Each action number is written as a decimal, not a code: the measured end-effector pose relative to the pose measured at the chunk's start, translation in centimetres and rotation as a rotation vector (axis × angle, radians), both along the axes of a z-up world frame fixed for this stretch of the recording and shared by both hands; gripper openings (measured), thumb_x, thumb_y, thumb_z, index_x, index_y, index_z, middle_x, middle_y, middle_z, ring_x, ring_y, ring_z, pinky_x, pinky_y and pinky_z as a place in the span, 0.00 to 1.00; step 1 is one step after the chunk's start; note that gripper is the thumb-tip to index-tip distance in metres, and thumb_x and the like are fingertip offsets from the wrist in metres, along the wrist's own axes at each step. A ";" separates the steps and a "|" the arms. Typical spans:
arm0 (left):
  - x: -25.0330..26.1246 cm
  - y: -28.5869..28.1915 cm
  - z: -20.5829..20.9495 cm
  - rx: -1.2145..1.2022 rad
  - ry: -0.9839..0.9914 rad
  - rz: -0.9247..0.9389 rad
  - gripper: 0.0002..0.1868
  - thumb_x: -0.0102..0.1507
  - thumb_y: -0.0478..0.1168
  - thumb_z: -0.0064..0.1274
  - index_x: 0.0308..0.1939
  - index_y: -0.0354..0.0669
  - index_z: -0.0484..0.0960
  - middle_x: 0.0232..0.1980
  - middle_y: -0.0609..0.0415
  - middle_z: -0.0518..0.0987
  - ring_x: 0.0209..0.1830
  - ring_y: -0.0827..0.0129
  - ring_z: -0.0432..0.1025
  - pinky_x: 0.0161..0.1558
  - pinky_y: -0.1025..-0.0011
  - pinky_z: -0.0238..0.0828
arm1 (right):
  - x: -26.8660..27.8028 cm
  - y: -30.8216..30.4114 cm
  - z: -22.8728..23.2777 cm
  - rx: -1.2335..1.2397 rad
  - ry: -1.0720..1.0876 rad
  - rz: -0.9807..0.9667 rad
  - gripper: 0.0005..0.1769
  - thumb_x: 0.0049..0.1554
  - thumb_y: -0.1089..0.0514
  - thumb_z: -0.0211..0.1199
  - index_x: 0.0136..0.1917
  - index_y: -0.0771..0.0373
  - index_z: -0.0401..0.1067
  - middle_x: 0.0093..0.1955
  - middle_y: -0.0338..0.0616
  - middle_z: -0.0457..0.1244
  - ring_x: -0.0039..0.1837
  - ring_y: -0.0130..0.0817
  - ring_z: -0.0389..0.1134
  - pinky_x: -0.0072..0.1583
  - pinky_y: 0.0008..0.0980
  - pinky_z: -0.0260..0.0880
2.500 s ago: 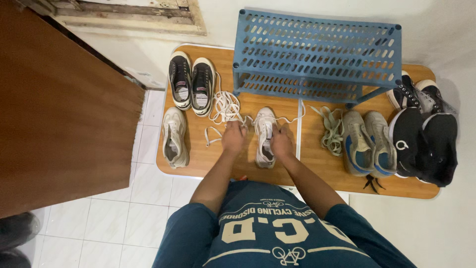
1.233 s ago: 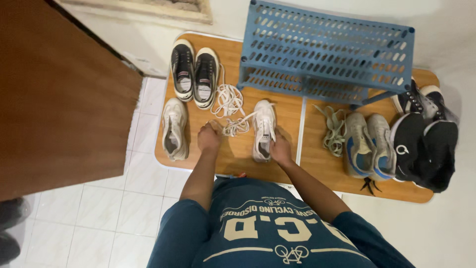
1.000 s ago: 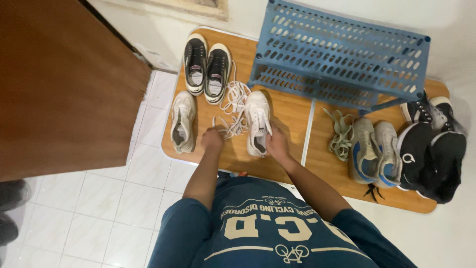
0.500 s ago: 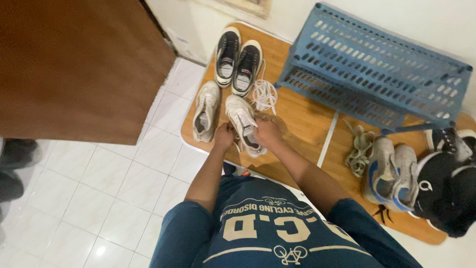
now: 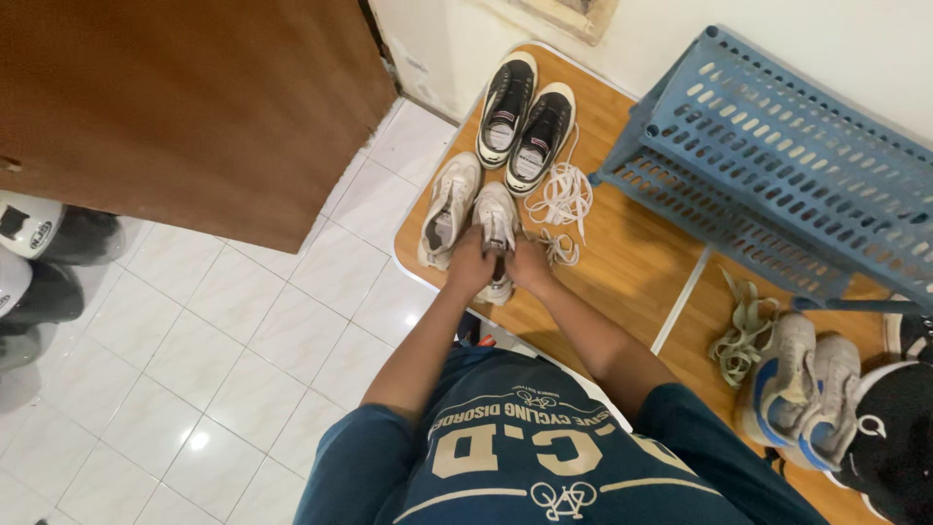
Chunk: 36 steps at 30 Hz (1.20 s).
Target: The person removes the existing laces from a white sneaker and then threads a new lace through the eyelets, pulling it tight and tying a knot. The task is performed on a wooden table with other shoes and laces nearby.
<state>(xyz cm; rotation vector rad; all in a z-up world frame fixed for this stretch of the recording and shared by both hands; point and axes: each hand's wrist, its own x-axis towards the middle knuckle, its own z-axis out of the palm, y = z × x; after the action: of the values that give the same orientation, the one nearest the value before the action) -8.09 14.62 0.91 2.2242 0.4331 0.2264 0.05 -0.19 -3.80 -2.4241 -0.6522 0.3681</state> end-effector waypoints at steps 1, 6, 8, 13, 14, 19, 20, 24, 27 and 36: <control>-0.2 0.1 0.7 -0.018 0.019 -0.003 0.29 0.59 0.36 0.51 0.64 0.30 0.71 0.63 0.30 0.75 0.64 0.39 0.69 0.66 0.56 0.65 | -0.2 0.3 -0.6 0.022 -0.034 -0.008 0.19 0.51 0.61 0.59 0.55 0.73 0.69 0.46 0.70 0.67 0.49 0.68 0.69 0.53 0.59 0.70; -0.7 0.4 1.7 0.047 -0.126 -0.045 0.28 0.56 0.25 0.44 0.63 0.31 0.74 0.64 0.31 0.75 0.64 0.39 0.70 0.66 0.56 0.66 | -1.6 1.0 -1.9 0.007 -0.224 -0.020 0.16 0.48 0.60 0.63 0.48 0.71 0.68 0.46 0.68 0.67 0.49 0.68 0.69 0.54 0.60 0.68; -0.9 0.6 1.4 0.043 -0.097 -0.034 0.28 0.56 0.24 0.43 0.62 0.32 0.75 0.65 0.32 0.75 0.63 0.40 0.71 0.65 0.56 0.67 | -2.0 1.4 -1.7 -0.026 0.000 -0.078 0.16 0.54 0.60 0.60 0.53 0.72 0.66 0.46 0.68 0.66 0.48 0.67 0.70 0.53 0.59 0.69; -0.9 0.3 1.7 0.073 -0.075 -0.036 0.27 0.56 0.27 0.48 0.61 0.32 0.75 0.64 0.34 0.75 0.64 0.41 0.70 0.65 0.55 0.66 | -2.4 1.1 0.0 0.073 0.149 -0.098 0.17 0.56 0.56 0.61 0.54 0.69 0.66 0.44 0.65 0.67 0.46 0.62 0.72 0.50 0.53 0.71; -0.7 0.2 2.0 0.082 -0.073 -0.030 0.27 0.56 0.28 0.50 0.61 0.31 0.74 0.65 0.34 0.74 0.64 0.40 0.68 0.65 0.54 0.65 | -2.3 0.7 0.5 0.117 0.142 -0.071 0.18 0.56 0.55 0.62 0.55 0.70 0.66 0.44 0.63 0.67 0.46 0.60 0.72 0.49 0.52 0.72; -0.1 -1.0 4.0 0.106 -0.142 -0.090 0.26 0.54 0.31 0.54 0.58 0.32 0.76 0.63 0.37 0.72 0.65 0.41 0.65 0.67 0.53 0.62 | -1.9 -1.3 2.7 0.250 0.677 -0.182 0.35 0.59 0.51 0.58 0.76 0.60 0.55 0.48 0.52 0.68 0.42 0.46 0.72 0.42 0.43 0.75; 0.3 -1.3 4.3 0.132 -0.134 -0.121 0.24 0.55 0.32 0.55 0.56 0.33 0.76 0.63 0.37 0.72 0.66 0.41 0.64 0.67 0.53 0.61 | -1.9 -2.0 3.1 0.292 0.594 -0.155 0.34 0.59 0.50 0.59 0.76 0.60 0.58 0.52 0.46 0.66 0.44 0.39 0.73 0.43 0.38 0.76; 1.5 -3.1 5.0 0.185 -0.169 -0.250 0.20 0.56 0.35 0.58 0.52 0.35 0.77 0.59 0.39 0.74 0.64 0.42 0.66 0.71 0.52 0.58 | -2.2 -6.0 4.3 0.278 0.749 -0.326 0.30 0.59 0.50 0.56 0.74 0.53 0.64 0.47 0.44 0.67 0.41 0.31 0.70 0.38 0.33 0.74; 2.9 -4.8 5.2 0.177 -0.170 -0.334 0.19 0.56 0.35 0.57 0.51 0.34 0.76 0.60 0.38 0.73 0.64 0.42 0.65 0.66 0.53 0.62 | -2.9 -10.6 4.8 0.340 0.722 -0.447 0.25 0.62 0.51 0.56 0.71 0.58 0.66 0.46 0.43 0.67 0.38 0.34 0.69 0.38 0.31 0.72; 4.0 -12.7 5.6 -0.023 -0.001 -0.615 0.07 0.62 0.33 0.53 0.44 0.36 0.77 0.43 0.40 0.79 0.47 0.45 0.74 0.49 0.54 0.72 | -8.2 -23.0 7.3 0.293 0.212 -0.386 0.17 0.63 0.56 0.60 0.62 0.65 0.71 0.43 0.46 0.68 0.42 0.33 0.71 0.45 0.33 0.72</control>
<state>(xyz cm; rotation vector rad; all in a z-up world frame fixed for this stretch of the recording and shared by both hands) -4.05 1.96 6.54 2.2209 -0.2556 -0.1054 -8.14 -23.24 3.50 -2.1300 -0.1273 0.3354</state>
